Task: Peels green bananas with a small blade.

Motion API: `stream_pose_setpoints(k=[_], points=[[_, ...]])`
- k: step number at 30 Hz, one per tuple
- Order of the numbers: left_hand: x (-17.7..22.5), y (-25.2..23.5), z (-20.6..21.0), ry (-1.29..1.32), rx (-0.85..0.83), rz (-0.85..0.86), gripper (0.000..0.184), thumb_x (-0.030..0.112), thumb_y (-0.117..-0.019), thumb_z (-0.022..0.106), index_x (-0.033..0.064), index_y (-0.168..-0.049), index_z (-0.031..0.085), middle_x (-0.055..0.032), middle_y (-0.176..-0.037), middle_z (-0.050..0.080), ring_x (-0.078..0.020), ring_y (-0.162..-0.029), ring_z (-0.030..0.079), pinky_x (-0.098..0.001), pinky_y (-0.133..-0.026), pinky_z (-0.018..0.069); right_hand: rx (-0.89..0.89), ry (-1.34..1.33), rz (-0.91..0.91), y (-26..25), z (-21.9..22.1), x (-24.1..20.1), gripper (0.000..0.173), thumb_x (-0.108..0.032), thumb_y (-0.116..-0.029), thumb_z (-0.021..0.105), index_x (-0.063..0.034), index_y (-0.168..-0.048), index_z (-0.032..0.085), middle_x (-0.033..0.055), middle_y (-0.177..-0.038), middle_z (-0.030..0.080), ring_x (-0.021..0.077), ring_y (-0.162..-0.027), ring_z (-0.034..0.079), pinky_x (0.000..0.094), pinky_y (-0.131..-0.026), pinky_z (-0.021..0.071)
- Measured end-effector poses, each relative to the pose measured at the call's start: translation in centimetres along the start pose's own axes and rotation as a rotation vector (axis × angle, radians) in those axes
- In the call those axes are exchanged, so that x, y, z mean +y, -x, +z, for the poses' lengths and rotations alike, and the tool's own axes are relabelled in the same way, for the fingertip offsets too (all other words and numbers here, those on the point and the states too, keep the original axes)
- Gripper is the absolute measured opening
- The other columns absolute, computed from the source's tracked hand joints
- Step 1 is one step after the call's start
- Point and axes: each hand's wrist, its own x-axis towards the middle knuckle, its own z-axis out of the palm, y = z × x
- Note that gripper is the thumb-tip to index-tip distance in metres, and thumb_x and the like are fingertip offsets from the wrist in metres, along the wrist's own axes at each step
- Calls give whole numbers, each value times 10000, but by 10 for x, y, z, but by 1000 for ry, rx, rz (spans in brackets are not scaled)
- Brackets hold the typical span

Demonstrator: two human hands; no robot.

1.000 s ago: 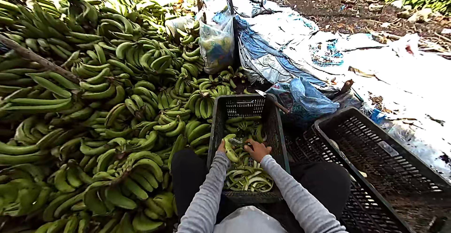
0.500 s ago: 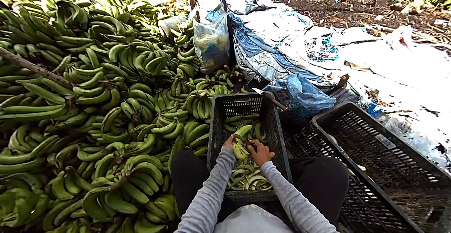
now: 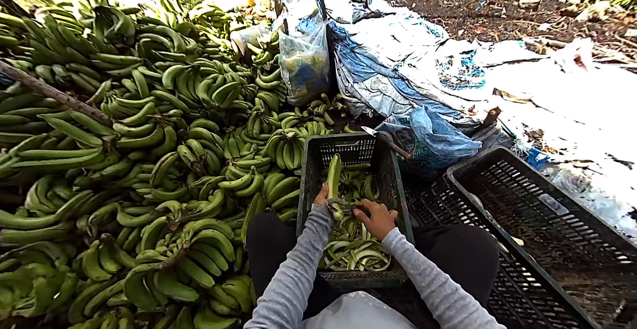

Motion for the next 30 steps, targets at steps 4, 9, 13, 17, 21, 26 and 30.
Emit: stream_pose_setpoints(k=[4, 9, 13, 17, 21, 26, 30], points=[[-15, 5, 1, -339, -80, 7, 472, 304, -1142, 186, -9, -1307, 499, -130, -975, 608, -166, -780, 596, -317, -720, 519, 769, 21, -74, -57, -2, 1, 352, -331, -989, 662, -118, -1256, 747, 297, -1240, 652, 560, -1244, 532, 756, -960, 351], [-15, 1, -8, -396, 71, 253, 508, 241, -1137, 112, 13, -1584, 195, -237, -1253, 565, -235, -916, 621, -363, -806, 533, 632, 27, -49, -45, -36, -25, 408, -428, -1033, 584, -203, -1359, 681, 204, -1344, 629, 466, -1342, 489, 730, -1043, 292], [-7, -24, -8, -391, 141, 740, 649, 287, -1103, 170, -115, -1570, -36, -344, -1625, 158, -265, -1496, 301, -314, -1216, 256, 103, 29, 62, 5, -11, -26, 459, -484, -1074, 467, -237, -1426, 626, 154, -1359, 650, 388, -1329, 532, 694, -1106, 256], [-2, -34, -7, -333, 91, 866, 702, 382, -1087, 219, -87, -1582, 54, -302, -1523, 370, -173, -1309, 488, -286, -1093, 410, 102, -46, 71, 15, -4, -23, 447, -452, -1076, 484, -212, -1426, 626, 164, -1339, 659, 408, -1319, 531, 699, -1085, 271], [16, -11, -8, -274, -309, 265, 411, 256, -1126, 159, 42, -1311, 457, -32, -876, 589, -82, -668, 563, -244, -606, 499, 426, -61, -118, -23, -6, -24, 377, -366, -1025, 606, -148, -1310, 719, 219, -1271, 672, 465, -1259, 556, 724, -1032, 304], [10, 18, -26, -252, -747, -59, 424, 430, -1086, 252, 104, -1218, 490, -3, -822, 679, -77, -619, 642, -199, -511, 521, 647, 25, -219, -87, -70, -40, 377, -389, -1030, 614, -160, -1316, 703, 247, -1268, 640, 503, -1247, 527, 742, -978, 331], [7, 10, -34, -281, -493, 178, 521, 399, -1083, 361, 46, -1451, 252, -68, -924, 684, -148, -716, 697, -301, -618, 600, 684, 40, -309, -69, -84, -60, 384, -392, -1040, 593, -144, -1312, 702, 232, -1196, 676, 479, -1164, 584, 724, -947, 355]])
